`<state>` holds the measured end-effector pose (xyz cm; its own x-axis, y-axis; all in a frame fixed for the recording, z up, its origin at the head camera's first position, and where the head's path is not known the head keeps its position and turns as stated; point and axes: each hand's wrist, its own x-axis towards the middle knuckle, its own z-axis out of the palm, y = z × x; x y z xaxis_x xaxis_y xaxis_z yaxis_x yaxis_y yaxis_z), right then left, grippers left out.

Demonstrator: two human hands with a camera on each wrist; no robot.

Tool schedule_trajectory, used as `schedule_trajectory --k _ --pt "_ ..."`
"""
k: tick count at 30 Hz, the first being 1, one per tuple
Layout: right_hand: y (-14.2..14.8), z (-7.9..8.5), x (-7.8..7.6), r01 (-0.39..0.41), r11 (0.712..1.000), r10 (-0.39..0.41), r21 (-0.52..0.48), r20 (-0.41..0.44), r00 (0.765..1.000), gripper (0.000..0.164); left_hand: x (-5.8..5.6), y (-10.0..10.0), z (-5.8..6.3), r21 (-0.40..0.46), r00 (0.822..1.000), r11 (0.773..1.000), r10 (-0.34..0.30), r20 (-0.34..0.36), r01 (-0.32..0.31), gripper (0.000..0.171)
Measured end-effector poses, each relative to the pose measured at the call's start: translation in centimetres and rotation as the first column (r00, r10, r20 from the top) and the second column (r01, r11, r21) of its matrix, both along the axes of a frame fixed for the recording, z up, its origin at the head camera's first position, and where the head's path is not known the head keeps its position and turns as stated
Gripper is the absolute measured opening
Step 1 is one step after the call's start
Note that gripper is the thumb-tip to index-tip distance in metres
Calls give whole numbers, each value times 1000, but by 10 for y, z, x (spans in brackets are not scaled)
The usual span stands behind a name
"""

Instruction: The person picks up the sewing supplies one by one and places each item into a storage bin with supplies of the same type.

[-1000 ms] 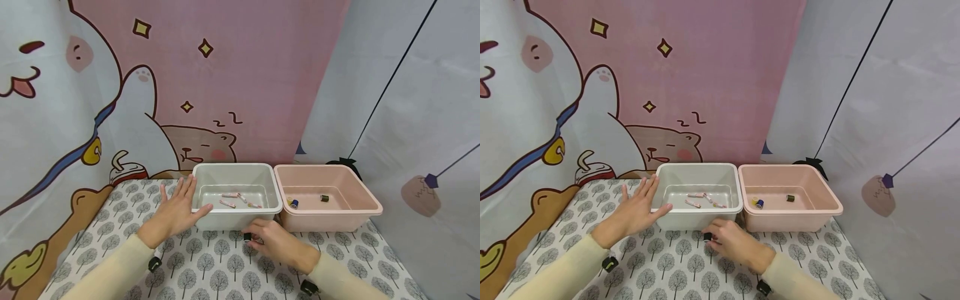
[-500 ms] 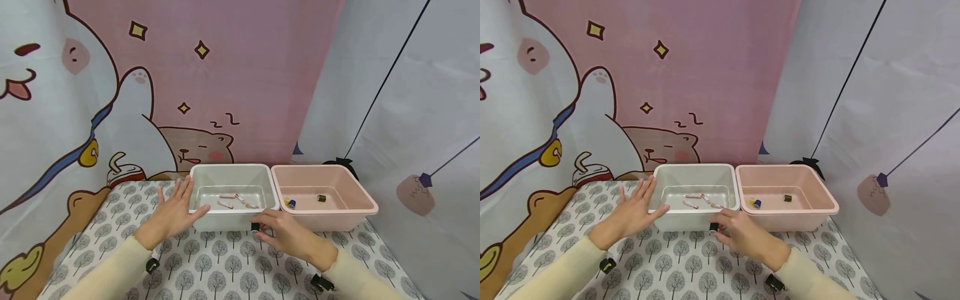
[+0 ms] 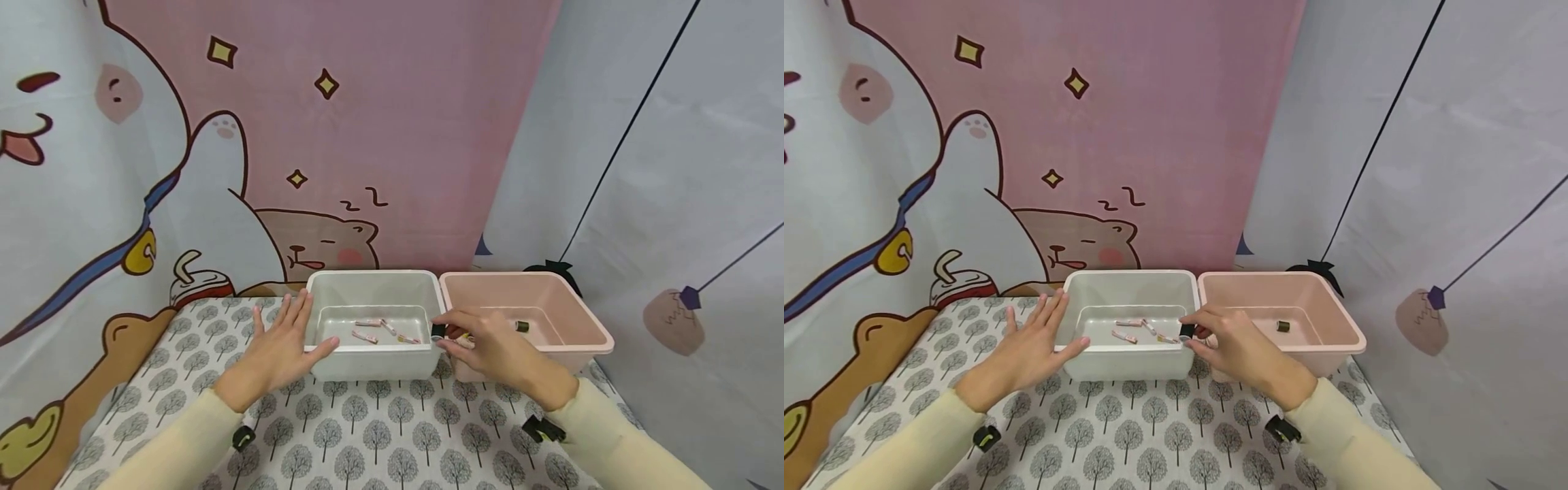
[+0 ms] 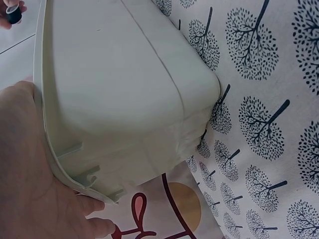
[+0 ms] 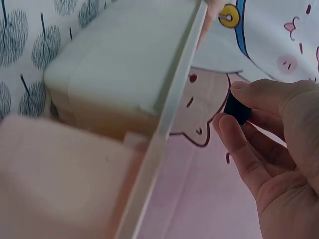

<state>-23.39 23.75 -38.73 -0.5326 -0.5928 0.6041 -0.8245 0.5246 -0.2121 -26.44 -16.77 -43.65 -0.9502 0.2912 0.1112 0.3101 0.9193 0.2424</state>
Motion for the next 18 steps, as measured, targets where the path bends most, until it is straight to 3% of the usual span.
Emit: schedule_trajectory --k 7,13,15,18 --pt "18 14 -11 120 992 -124 48 70 990 37 0 0 -1 -2 1000 1000 -1 -5 1 119" --pt "35 21 -31 168 983 -170 72 26 985 43 0 0 0 -5 1000 1000 4 -6 -4 119" --pt "42 26 -35 272 951 -265 146 -68 962 47 0 -1 0 -4 1000 1000 5 -7 -5 118" --pt "54 31 -41 415 877 -380 244 -178 908 42 0 -1 0 1 1000 1000 4 -10 -4 118"
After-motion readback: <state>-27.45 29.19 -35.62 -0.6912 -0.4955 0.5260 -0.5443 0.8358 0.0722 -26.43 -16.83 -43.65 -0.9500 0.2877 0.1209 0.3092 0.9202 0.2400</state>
